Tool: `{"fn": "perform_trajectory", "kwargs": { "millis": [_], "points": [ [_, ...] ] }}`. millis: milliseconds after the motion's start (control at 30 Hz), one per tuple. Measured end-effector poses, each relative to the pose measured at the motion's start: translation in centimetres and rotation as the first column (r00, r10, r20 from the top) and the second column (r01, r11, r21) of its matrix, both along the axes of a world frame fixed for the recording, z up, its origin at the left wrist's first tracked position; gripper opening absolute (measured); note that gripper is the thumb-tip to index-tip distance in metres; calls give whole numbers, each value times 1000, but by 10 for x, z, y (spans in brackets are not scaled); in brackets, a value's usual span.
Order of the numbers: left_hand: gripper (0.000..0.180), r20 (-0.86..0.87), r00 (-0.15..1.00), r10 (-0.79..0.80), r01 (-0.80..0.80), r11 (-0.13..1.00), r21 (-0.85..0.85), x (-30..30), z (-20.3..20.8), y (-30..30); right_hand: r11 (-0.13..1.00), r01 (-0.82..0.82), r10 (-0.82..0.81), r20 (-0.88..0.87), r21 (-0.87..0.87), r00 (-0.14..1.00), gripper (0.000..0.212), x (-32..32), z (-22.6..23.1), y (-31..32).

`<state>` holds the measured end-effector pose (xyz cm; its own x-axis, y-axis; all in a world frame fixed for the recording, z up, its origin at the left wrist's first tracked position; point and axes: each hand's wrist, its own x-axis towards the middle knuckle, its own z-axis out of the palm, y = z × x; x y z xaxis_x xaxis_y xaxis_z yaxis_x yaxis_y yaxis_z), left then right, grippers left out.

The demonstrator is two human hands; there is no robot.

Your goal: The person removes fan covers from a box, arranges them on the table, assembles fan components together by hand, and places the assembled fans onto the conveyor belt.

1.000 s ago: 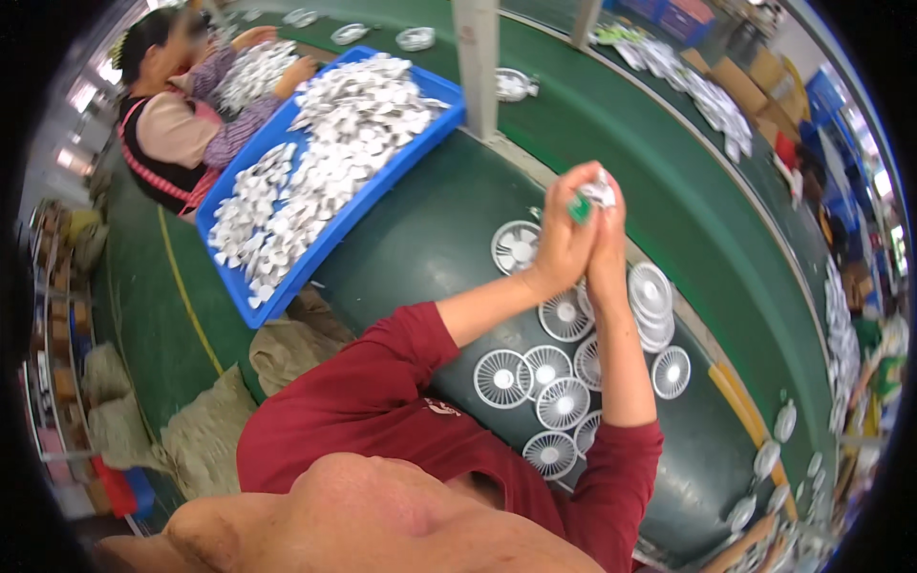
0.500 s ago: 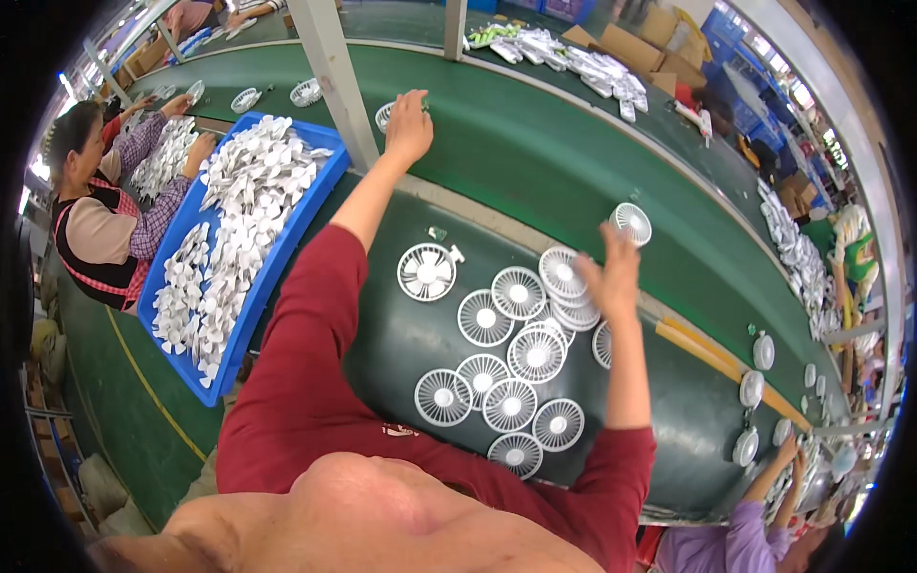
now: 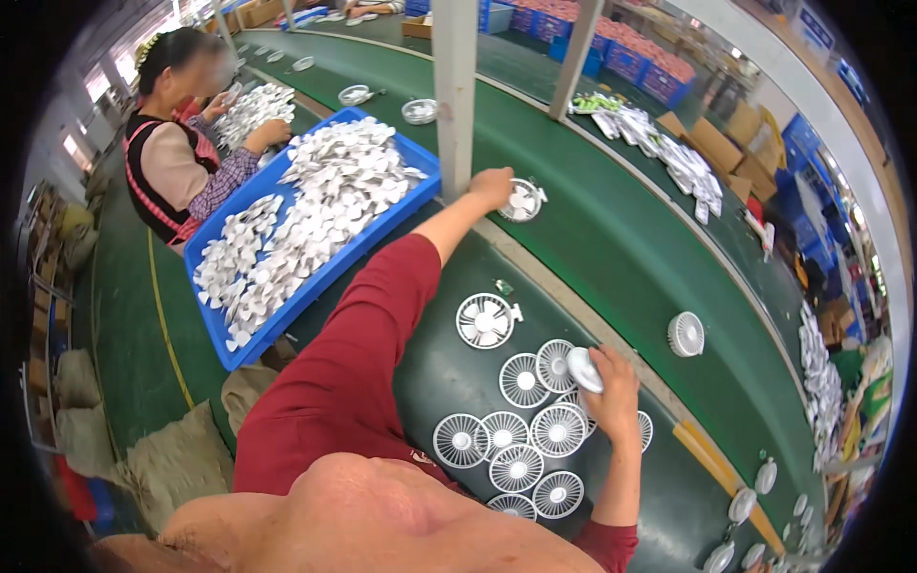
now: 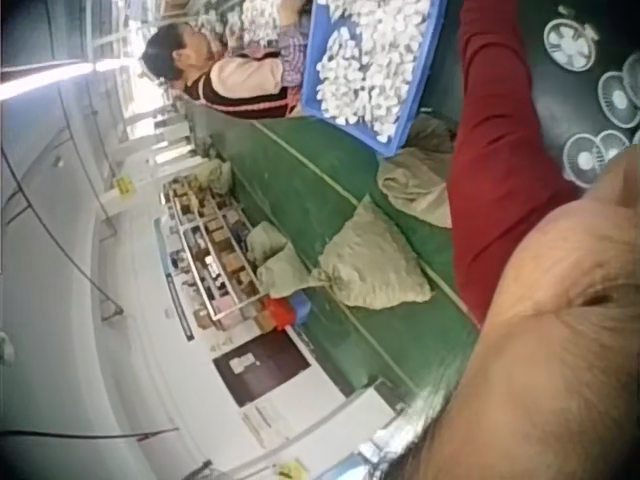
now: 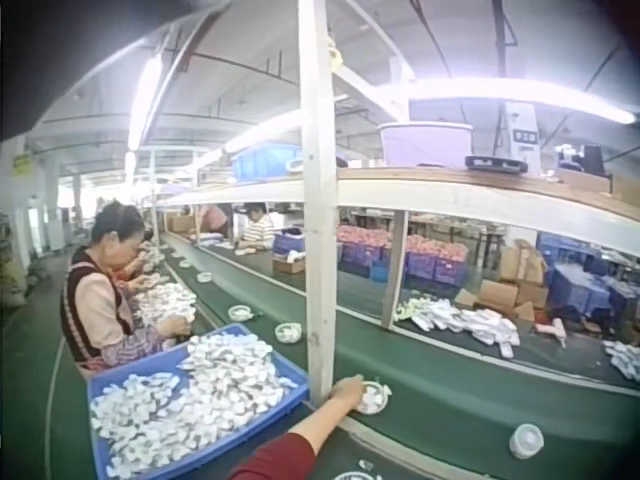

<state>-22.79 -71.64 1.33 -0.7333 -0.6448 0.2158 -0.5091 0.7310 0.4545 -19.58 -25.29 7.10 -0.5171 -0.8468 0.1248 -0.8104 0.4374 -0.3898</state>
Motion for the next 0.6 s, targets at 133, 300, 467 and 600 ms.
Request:
{"fn": "perform_trajectory", "kwargs": {
  "millis": [133, 300, 467, 600],
  "points": [
    [26, -483, 875, -34, 182, 947, 264, 15, -2, 59, 980, 48, -38, 60, -193, 998, 38, -6, 18, 2],
    [30, -710, 582, 396, 757, 54, 651, 49, 16, 159, 803, 401, -76, 592, -440, 802, 33, 7, 58, -53],
    [41, -643, 620, 450, 756, -563, 334, 92, 55, 223, 719, 308, -5, 438, -624, 899, 53, 8, 53, -95],
    [44, -645, 635, 425, 735, -589, 336, 94, 39, 221, 827, -70, -72, -227, -558, 971, 53, 23, 51, -108]
  ]
}}
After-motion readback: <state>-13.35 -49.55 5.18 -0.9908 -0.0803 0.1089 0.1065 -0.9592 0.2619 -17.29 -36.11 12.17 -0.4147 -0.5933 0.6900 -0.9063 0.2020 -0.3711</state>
